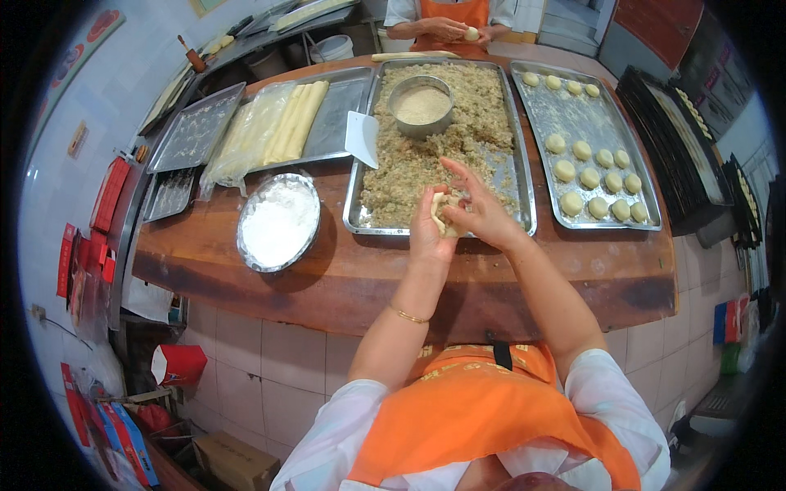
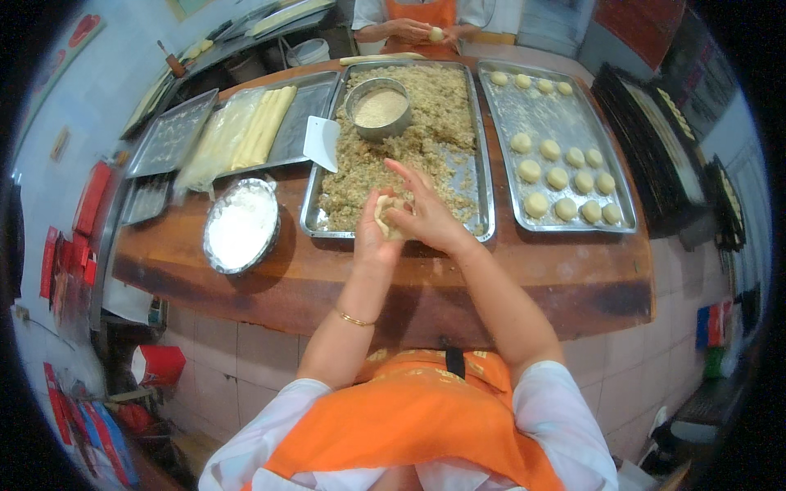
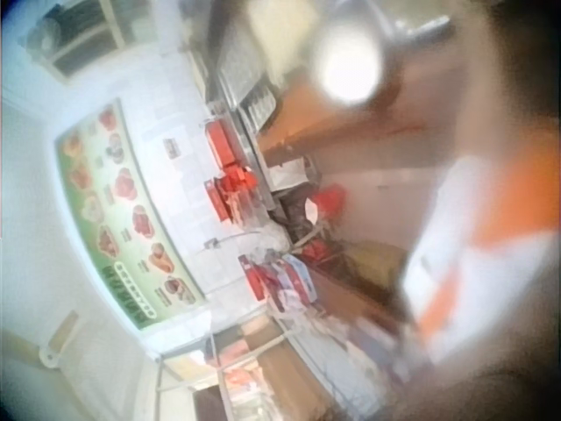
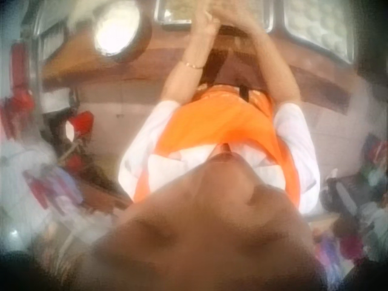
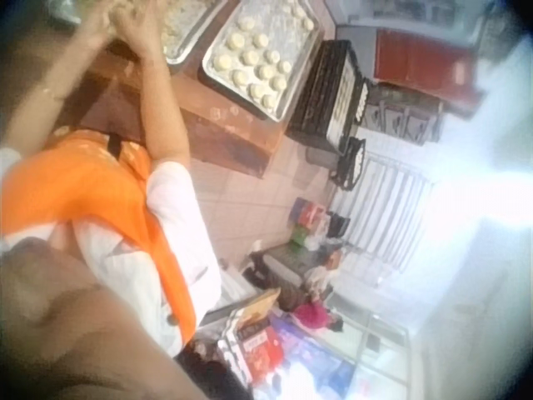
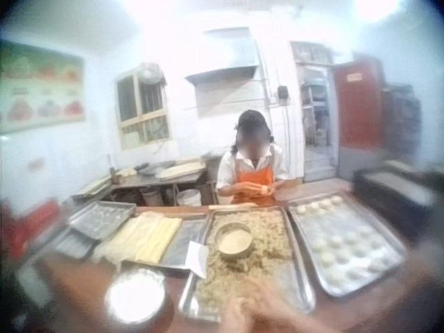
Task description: The person divides dough into pieces, flattens a piece by hand, fills it with a crumbly mixture, and folds the dough over the filling to form a roll, placing the finished rolls onto a tray.
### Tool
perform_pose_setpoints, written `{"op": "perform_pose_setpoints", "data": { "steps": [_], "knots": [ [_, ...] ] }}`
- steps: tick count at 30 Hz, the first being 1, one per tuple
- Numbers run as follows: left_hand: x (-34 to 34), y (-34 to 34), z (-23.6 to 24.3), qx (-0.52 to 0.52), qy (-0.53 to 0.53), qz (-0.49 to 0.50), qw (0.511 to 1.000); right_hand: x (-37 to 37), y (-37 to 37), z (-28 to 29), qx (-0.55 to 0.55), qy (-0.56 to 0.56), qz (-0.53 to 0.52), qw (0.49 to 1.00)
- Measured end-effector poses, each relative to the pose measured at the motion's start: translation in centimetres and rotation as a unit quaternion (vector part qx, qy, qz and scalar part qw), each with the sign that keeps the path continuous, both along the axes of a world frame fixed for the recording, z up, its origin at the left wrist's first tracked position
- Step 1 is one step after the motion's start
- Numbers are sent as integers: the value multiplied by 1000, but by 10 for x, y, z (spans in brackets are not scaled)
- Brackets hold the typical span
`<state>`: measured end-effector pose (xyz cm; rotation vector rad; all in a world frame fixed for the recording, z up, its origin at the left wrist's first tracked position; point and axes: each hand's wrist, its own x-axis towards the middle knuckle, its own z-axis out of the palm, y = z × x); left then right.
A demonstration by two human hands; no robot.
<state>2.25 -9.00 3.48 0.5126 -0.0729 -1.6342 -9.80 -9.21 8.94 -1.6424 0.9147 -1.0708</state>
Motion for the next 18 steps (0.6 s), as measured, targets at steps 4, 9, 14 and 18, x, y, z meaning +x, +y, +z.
{"op": "perform_pose_setpoints", "data": {
  "steps": [4,9,14,18],
  "knots": [
    [-2,-2,-9,10,-6,40,999,6,-2,-21,82,1,73,994],
    [1,-3,-5,-4,-2,22,1000,11,-2,-31,27,12,37,999],
    [16,20,17,-178,11,-75,981,-5,7,17,203,-157,72,964],
    [21,14,-19,-181,-20,-56,982,10,22,11,106,-41,92,989]
  ]
}}
